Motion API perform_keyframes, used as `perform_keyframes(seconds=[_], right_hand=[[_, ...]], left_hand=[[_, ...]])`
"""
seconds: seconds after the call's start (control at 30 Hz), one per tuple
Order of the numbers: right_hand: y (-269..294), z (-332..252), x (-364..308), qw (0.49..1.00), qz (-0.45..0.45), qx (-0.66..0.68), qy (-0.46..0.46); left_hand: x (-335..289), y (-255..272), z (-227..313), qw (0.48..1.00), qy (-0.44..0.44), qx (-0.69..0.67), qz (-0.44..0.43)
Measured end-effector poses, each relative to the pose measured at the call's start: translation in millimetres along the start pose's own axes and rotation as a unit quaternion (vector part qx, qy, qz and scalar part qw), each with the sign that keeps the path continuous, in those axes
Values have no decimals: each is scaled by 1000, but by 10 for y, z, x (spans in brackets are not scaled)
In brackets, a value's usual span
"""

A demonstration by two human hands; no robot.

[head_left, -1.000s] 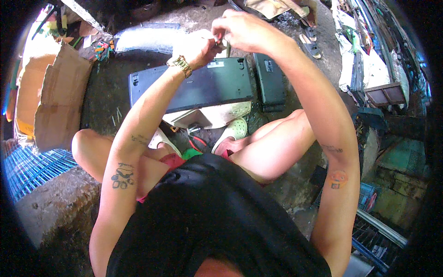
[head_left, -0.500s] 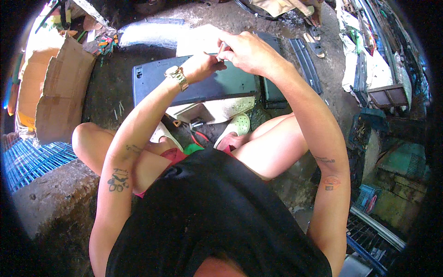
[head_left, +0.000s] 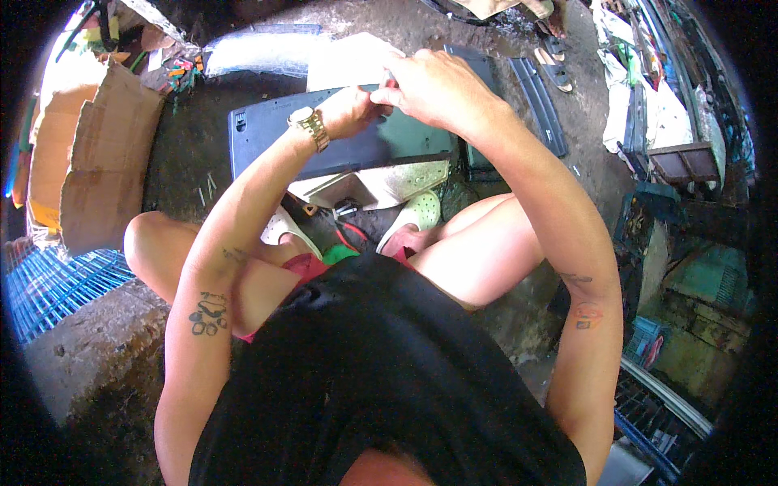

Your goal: The person sits on the floor and uses a screwdriver to remove screws from a keyboard. They flip the keyboard over, remove the back cover, and continue unscrewing internal components. The person then removes the keyboard keys and places them aside.

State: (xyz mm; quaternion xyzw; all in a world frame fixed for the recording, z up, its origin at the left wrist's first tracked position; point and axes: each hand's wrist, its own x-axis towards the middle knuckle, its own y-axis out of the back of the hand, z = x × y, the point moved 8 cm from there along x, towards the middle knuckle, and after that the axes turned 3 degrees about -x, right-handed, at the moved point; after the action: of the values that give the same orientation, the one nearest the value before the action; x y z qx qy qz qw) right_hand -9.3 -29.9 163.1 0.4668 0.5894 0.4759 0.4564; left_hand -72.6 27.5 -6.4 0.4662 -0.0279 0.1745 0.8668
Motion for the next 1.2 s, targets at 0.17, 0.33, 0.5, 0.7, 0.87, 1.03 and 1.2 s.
perform_keyframes(seconds=[0.17, 0.33, 0.5, 0.7, 0.87, 1.03, 1.2], right_hand=[[31, -55, 18, 995, -12, -102, -2], [102, -269, -62, 985, 109, -10, 137], [-28, -162, 6, 995, -5, -75, 73], [81, -208, 71, 994, -49, -53, 78], [4, -130, 140, 988, -59, -120, 81], [-34, -27, 149, 999, -21, -28, 41], [182, -184, 105, 993, 19, -72, 91]], left_hand=[[61, -83, -59, 995, -84, -31, 46], [1, -136, -250, 976, -4, -185, 117], [-53, -39, -150, 966, 16, -229, 119], [-53, 399, 160, 983, 40, -66, 165], [-21, 52, -50, 983, 104, -153, 19], [-38, 41, -188, 956, 63, -233, 169], [17, 648, 246, 972, 68, 100, 200]])
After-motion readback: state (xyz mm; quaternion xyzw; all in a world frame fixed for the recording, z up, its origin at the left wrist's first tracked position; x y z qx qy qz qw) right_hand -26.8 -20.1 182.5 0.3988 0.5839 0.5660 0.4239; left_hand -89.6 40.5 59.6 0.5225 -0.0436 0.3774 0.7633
